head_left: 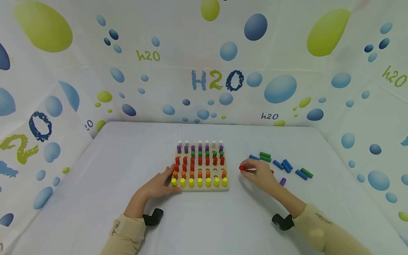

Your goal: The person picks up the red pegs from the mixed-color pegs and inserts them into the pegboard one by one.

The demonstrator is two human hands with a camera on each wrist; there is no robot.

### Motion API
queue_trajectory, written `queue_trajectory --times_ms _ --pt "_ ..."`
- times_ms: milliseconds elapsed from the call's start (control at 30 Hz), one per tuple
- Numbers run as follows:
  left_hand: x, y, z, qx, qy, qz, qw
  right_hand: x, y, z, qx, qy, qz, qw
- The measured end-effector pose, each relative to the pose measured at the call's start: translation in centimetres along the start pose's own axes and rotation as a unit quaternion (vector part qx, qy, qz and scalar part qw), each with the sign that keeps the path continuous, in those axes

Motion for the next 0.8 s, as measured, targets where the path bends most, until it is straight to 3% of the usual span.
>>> queue_trajectory --times_ms 267,800 --pt "-0.2 -0.1 0.0 0.000 -0.003 -0.003 1.0000 0.8 1.3 1.1 -0.041 0.048 -0.022 0.9978" --pt "-0.2 -0.1 0.0 0.001 -0.004 -0.007 1.0000 2.8 3.6 3.1 -0.035 0.101 0.008 0.9943"
Point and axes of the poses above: each hand's wrist, its own y-axis towards the middle knuckle, its own z-axis out of the palm, x = y × z, the point moved 3 cm from there along y, towards the middle knuckle, and after that the axes turned 11 degrees about -y, right-handed, at the moved point
